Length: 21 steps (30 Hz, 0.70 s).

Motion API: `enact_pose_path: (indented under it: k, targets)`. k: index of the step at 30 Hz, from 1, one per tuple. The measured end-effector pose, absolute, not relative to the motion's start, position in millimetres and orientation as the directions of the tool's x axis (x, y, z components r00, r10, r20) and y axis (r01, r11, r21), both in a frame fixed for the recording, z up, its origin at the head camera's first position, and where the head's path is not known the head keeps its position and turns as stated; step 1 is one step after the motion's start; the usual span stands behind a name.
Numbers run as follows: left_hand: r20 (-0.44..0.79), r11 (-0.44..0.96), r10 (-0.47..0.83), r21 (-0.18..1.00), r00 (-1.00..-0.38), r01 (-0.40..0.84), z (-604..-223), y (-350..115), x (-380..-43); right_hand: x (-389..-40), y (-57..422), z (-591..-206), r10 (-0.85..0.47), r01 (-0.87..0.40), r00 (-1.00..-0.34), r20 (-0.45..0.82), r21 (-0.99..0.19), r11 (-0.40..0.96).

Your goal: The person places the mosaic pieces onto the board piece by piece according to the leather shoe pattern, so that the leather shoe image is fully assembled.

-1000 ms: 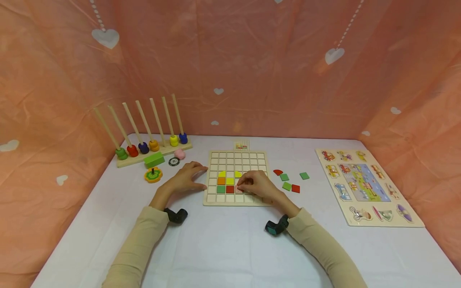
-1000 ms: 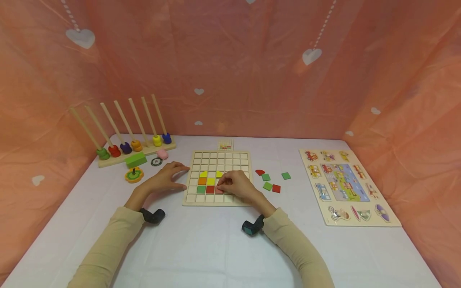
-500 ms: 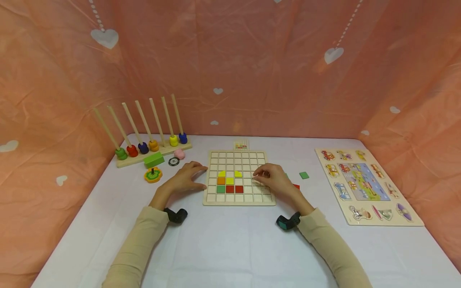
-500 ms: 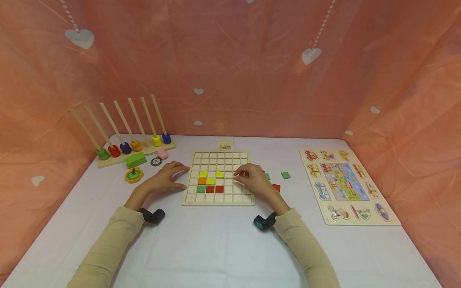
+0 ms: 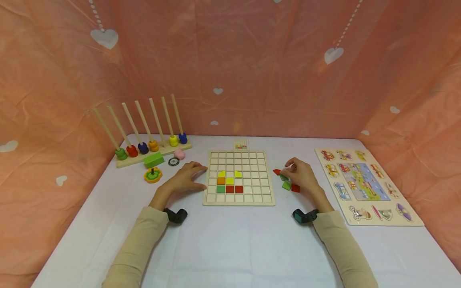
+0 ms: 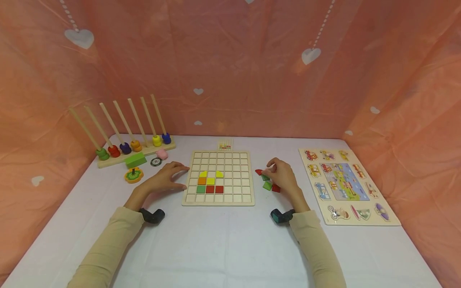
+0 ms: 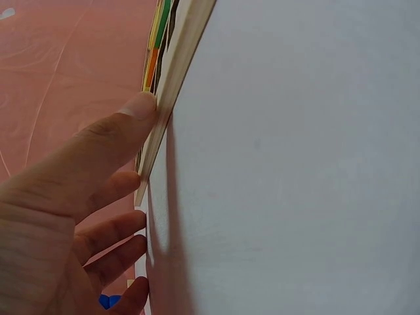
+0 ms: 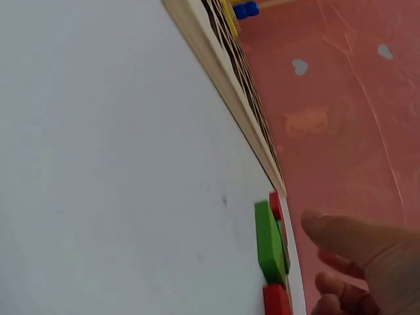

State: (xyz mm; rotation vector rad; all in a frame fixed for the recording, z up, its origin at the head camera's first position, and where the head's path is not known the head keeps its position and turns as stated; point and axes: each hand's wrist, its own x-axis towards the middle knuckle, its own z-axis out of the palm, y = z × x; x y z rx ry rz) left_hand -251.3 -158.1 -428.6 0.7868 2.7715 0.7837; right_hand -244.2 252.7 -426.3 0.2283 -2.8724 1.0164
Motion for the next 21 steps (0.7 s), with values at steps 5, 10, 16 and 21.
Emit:
enact_pose_path:
  k: [5,10,16,21]
  targets:
    - [-0.009,0.729,0.524,0.523,-0.852,0.442,-428.9,-158.3,-251.6,-243.0,259.6,-424.7,-0.071,-0.058,-0.997,-0.001,-0.558,0.828]
    - [-0.008,0.727,0.529,0.521,-0.849,0.447,-426.6,-157.9,-249.1,-240.9,258.7,-422.7,-0.088,-0.056,-0.996,-0.032,-0.543,0.838]
    - [-0.006,0.729,0.531,0.513,-0.847,0.454,-425.8,-157.3,-247.8,-239.4,255.3,-421.7,-0.083,-0.037,-0.995,-0.056,-0.559,0.828]
    - [-0.007,0.730,0.530,0.512,-0.848,0.453,-424.7,-157.1,-248.3,-239.6,253.1,-420.9,-0.120,-0.083,-0.992,-0.022,-0.598,0.797]
